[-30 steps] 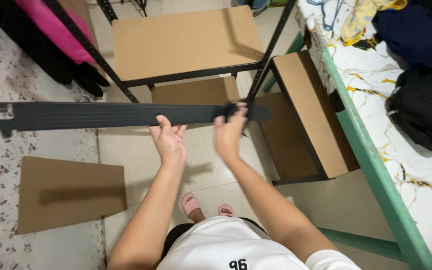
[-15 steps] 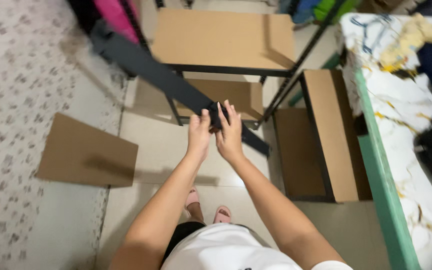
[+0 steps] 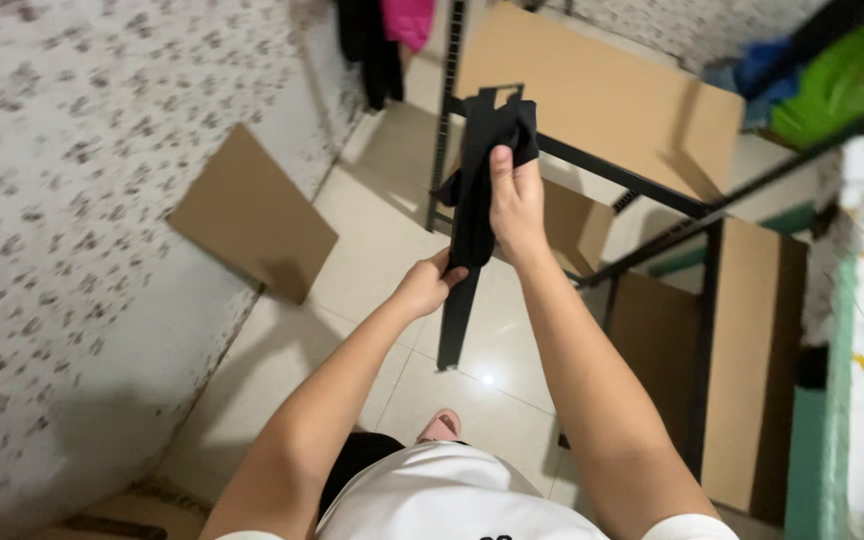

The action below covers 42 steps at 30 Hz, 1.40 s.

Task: The person wipes a cardboard sheet and metal shelf rails with a black cloth, then places the cardboard on a metal frame and attaches a rail to the frame. The person continues wiping and handling the rails and cardboard, positioning them on the frame and a nearby table.

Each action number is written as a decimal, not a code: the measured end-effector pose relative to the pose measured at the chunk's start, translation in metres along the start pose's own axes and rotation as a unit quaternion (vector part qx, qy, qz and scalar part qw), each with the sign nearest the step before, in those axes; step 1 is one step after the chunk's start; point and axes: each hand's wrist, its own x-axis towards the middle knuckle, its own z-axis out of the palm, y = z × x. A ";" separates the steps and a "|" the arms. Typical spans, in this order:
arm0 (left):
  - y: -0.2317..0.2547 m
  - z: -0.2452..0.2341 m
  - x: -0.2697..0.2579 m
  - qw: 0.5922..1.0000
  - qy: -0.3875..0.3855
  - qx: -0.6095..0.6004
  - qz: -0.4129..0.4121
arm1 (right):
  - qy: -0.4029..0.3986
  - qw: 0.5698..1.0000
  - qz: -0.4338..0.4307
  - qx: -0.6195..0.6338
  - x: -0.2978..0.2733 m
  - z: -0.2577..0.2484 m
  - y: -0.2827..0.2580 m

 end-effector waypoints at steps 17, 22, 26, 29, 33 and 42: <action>-0.117 -0.292 -0.024 0.945 0.292 0.099 -0.108 | -0.159 0.910 -0.042 -0.380 -0.045 0.293 0.207; -0.211 -0.363 -0.046 0.919 0.310 0.202 -0.137 | -0.239 0.883 0.027 -0.404 -0.035 0.338 0.267; -0.287 -0.408 -0.069 0.907 0.340 0.191 -0.157 | -0.256 0.858 0.121 -0.428 -0.032 0.369 0.305; -0.334 -0.424 -0.079 0.895 0.364 0.172 -0.190 | -0.273 0.860 0.162 -0.399 -0.037 0.389 0.328; -0.393 -0.434 -0.086 0.883 0.379 0.169 -0.218 | -0.267 0.852 0.243 -0.379 -0.050 0.421 0.356; -0.503 -0.435 -0.074 0.879 0.355 0.179 -0.263 | -0.263 0.837 0.334 -0.346 -0.052 0.447 0.393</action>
